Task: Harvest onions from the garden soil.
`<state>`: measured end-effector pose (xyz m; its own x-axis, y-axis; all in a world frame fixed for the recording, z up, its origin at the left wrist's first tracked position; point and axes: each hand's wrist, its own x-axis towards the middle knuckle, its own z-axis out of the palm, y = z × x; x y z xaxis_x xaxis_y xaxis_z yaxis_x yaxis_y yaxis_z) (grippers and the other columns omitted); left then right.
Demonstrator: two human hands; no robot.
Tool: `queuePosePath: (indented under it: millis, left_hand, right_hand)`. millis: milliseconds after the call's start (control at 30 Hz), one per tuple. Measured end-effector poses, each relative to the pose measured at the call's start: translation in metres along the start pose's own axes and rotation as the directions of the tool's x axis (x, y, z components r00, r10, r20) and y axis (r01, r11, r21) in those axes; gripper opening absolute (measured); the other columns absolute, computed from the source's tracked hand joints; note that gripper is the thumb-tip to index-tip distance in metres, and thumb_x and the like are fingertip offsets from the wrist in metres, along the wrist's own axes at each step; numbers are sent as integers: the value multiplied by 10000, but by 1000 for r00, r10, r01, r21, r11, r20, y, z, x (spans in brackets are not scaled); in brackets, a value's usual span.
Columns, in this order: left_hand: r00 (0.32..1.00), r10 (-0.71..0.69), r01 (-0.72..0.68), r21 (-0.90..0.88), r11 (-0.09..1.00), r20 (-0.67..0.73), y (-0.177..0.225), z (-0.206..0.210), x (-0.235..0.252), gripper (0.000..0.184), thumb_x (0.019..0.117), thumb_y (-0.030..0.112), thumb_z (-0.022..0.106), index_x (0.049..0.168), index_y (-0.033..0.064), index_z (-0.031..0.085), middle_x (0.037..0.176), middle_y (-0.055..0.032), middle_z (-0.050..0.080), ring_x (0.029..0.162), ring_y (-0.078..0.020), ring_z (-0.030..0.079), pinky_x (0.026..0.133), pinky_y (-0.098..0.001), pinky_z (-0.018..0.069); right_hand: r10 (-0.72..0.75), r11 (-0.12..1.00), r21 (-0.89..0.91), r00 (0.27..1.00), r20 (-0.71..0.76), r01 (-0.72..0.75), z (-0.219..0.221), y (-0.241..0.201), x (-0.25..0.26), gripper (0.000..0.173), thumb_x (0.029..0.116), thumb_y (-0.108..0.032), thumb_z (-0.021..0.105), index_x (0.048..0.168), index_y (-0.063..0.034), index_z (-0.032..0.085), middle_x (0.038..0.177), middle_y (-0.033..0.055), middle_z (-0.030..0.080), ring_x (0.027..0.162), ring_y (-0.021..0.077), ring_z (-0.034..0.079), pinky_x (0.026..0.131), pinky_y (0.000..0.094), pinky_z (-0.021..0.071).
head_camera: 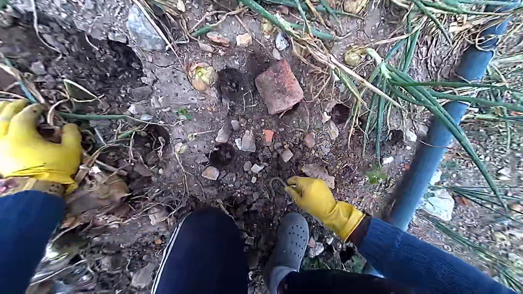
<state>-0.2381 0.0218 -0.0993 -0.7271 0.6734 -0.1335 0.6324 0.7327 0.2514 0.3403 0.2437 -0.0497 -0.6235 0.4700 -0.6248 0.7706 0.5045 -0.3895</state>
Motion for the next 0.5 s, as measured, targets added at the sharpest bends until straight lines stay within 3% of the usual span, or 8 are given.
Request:
queuePosePath:
  millis: [33, 100, 200, 267, 367, 433, 500]
  left_hand:
    - [1000, 6, -6, 31, 1000, 1, 7, -3, -1, 616, 992, 466, 504, 1492, 108, 485, 1609, -173, 405, 1536, -378, 300, 1232, -607, 270]
    - [1000, 5, -5, 73, 997, -5, 24, -8, -3, 595, 984, 418, 525, 1459, 60, 510, 1593, -204, 419, 1534, -422, 282, 1194, -685, 247]
    - [999, -44, 44, 74, 996, 2, 53, -20, 2, 548, 986, 325, 580, 1430, 6, 532, 1566, -264, 424, 1512, -460, 307, 1197, -690, 255]
    - [998, -55, 56, 36, 998, -34, 88, -26, -4, 511, 1007, 319, 570, 1407, 1, 559, 1576, -272, 409, 1495, -467, 337, 1200, -670, 272]
    - [985, 115, -123, -63, 990, -127, 148, -14, -22, 455, 1000, 302, 568, 1361, 28, 610, 1558, -220, 461, 1503, -396, 360, 1232, -592, 271]
    - [965, 221, -238, -126, 963, -140, 185, 1, -45, 416, 1001, 291, 577, 1339, 56, 641, 1517, -164, 532, 1474, -326, 433, 1218, -519, 353]
    - [957, 266, -284, -207, 936, -113, 213, 17, -66, 377, 993, 255, 602, 1312, 64, 670, 1466, -141, 589, 1398, -294, 535, 1144, -500, 456]
  right_hand:
    - [69, 997, -27, 996, 60, -67, 15, -18, 5, 477, 989, -538, 584, 1354, -245, 673, 1041, 29, 771, 897, 240, 745, 788, 538, 609]
    - [122, 992, -57, 974, 189, -114, 32, -42, 23, 618, 957, -612, 589, 1462, -256, 574, 1051, 88, 762, 920, 330, 736, 787, 606, 581]
    - [119, 992, -78, 957, 265, -101, 34, -52, 34, 528, 971, -581, 591, 1300, -173, 650, 1012, 129, 747, 933, 372, 725, 787, 619, 567]
    - [179, 980, -137, 936, 302, -143, 20, -50, 29, 413, 981, -474, 607, 1195, -128, 682, 979, 164, 740, 930, 400, 720, 785, 631, 561]
    - [292, 950, -217, 886, 361, -225, -38, -46, 9, 271, 982, -308, 602, 1145, -108, 686, 1001, 185, 726, 969, 415, 709, 798, 638, 556]
    - [228, 972, -134, 910, 346, -193, -93, -36, -13, 289, 998, -335, 611, 1236, -173, 644, 935, 146, 707, 886, 367, 702, 774, 596, 564]
    - [44, 997, 62, 993, 106, -51, -139, -22, -39, 426, 993, -426, 616, 1405, -318, 611, 749, -28, 662, 618, 157, 641, 589, 416, 576]
